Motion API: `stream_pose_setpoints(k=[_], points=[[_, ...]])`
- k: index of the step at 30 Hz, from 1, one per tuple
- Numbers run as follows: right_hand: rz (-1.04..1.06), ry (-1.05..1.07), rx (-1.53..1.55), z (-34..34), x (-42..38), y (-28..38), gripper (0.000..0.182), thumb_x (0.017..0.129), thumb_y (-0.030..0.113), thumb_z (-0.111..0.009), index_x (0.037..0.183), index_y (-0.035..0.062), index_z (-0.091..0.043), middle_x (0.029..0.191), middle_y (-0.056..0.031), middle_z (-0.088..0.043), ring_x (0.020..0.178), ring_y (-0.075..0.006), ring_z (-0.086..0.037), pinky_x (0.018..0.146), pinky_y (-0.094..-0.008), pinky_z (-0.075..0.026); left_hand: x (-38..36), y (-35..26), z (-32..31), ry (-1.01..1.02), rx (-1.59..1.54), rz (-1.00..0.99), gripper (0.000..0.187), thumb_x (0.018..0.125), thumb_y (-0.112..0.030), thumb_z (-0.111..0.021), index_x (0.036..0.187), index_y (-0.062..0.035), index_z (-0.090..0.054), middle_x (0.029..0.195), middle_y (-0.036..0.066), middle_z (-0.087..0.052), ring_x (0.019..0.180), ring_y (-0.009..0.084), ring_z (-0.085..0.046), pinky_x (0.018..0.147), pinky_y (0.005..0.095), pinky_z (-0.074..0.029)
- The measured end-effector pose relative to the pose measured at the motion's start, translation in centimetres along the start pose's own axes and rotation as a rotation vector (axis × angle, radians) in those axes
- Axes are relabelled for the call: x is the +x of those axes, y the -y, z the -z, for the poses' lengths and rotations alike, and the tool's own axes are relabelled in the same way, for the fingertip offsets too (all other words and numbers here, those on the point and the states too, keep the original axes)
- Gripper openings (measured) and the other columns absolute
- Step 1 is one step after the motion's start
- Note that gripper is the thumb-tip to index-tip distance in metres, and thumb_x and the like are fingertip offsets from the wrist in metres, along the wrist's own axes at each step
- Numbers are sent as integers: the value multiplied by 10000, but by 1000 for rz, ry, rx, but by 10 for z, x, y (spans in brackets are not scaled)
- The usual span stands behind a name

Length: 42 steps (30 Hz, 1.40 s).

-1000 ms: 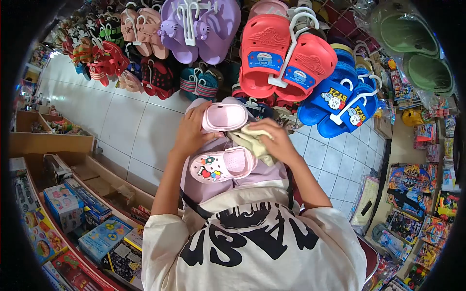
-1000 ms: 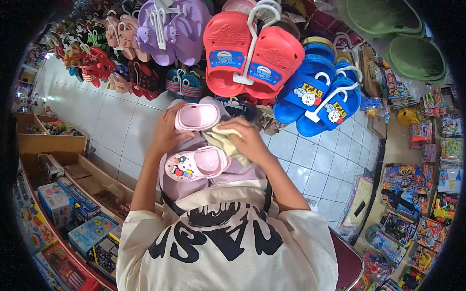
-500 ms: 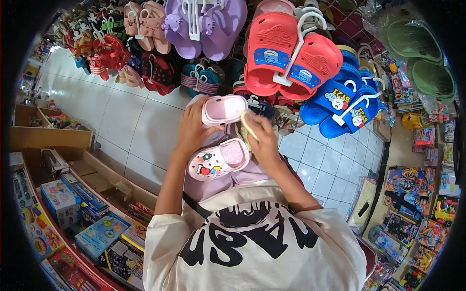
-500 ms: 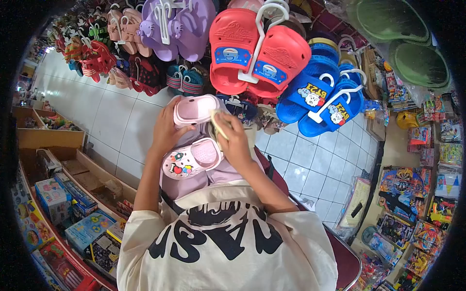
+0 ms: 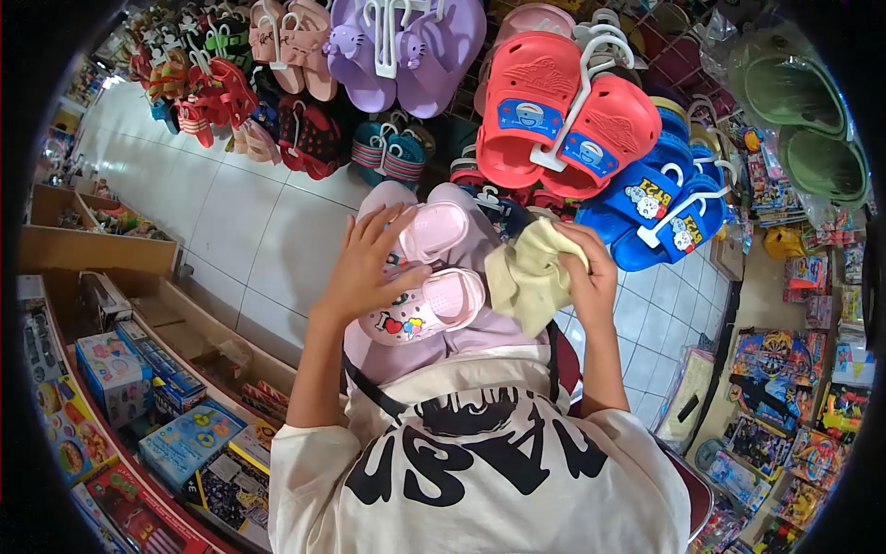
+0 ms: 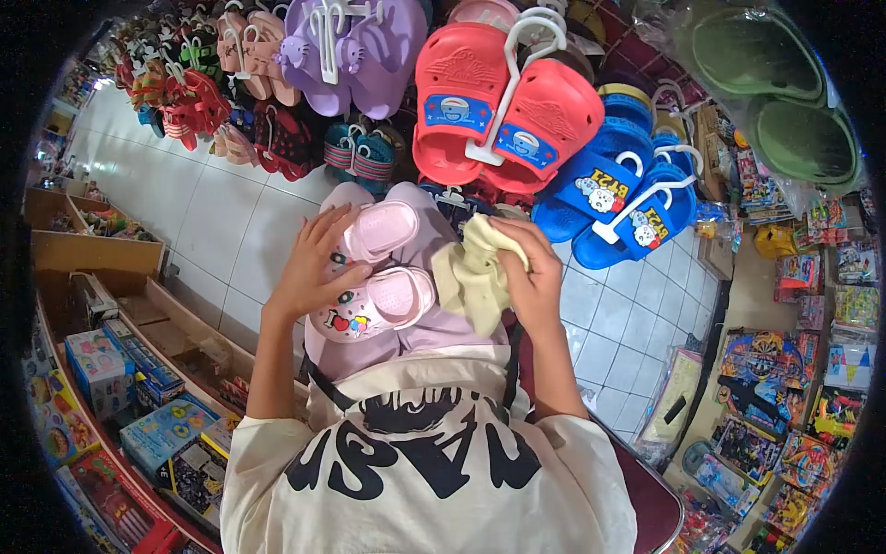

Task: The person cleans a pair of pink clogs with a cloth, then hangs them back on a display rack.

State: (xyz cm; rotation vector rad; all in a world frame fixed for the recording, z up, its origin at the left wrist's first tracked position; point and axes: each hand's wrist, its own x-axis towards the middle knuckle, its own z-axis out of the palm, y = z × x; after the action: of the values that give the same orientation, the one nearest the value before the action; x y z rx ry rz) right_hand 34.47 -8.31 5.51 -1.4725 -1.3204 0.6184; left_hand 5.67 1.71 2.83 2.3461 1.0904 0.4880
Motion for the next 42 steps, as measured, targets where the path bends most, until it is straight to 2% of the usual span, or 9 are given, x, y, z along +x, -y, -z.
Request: stream_pose_setpoints(k=[11,15,18,19,23,30,34,36,42], points=[[27,174,-123,-2,-2,10,397,737,-44,-532,1109,27,-651,1068,-141,-642,1002,-241,-605,897,-317,-447,1,-13,-12,-94,-149,83,757,749,-517,-700,1362,-149,-449,1460,192,-316,1355,419,-278,1089,627,-169],[-311,621,-454,3,3,31,487,698,84,-556,1178,123,-625,962,-201,-663,756,-304,-652,722,-344,-507,-7,-25,-7,7,226,9,785,742,-534,-700,1372,-148,-434,1486,197,-276,1372,442,-236,1075,655,-153],[-317,1013,-407,-16,5,30,501,697,187,-569,1187,86,-601,905,-238,-655,848,-393,-632,798,-450,-491,-16,-39,-3,38,218,127,727,797,-502,-662,1386,-158,-412,1505,202,-239,1387,442,-206,1071,666,-133],[-161,1041,-306,-23,-2,15,546,714,152,-563,1257,101,-563,881,-198,-664,798,-347,-644,757,-403,-499,-18,-35,-7,15,187,137,681,829,-474,-632,1390,-161,-406,1510,202,-229,1390,439,-203,1075,661,-124],[-248,1079,33,-26,-2,13,640,766,95,-558,1394,139,-446,833,-116,-631,762,-228,-621,752,-334,-479,-28,-16,-32,-100,134,156,505,939,-343,-505,1393,-151,-394,1519,180,-227,1397,405,-215,1092,637,-90],[-61,1308,120,-56,-11,20,702,784,56,-521,1457,176,-359,879,-103,-622,761,-199,-595,749,-326,-472,-26,-19,-37,-251,-70,170,392,987,-196,-385,1362,-83,-396,1468,119,-359,1383,334,-281,1118,585,-49],[-390,1128,275,-41,-5,32,729,783,48,-524,1473,167,-318,888,-78,-588,834,-160,-565,781,-293,-453,-31,-11,-35,-327,-152,171,364,983,-158,-359,1331,-77,-424,1433,126,-410,1379,341,-292,1120,579,-32],[-284,1215,118,-43,-3,30,735,783,61,-529,1474,177,-309,883,-84,-592,837,-185,-577,783,-312,-458,-33,-6,-35,-368,-251,189,354,980,-142,-350,1317,-73,-436,1420,130,-427,1376,347,-296,1122,575,-30],[-162,1134,46,-39,4,19,609,762,85,-547,1360,154,-450,830,-113,-595,766,-233,-592,748,-348,-472,-33,-4,-22,-377,-254,190,414,913,-313,-512,1263,-93,-502,1434,131,-411,1381,385,-271,1096,632,-27]])
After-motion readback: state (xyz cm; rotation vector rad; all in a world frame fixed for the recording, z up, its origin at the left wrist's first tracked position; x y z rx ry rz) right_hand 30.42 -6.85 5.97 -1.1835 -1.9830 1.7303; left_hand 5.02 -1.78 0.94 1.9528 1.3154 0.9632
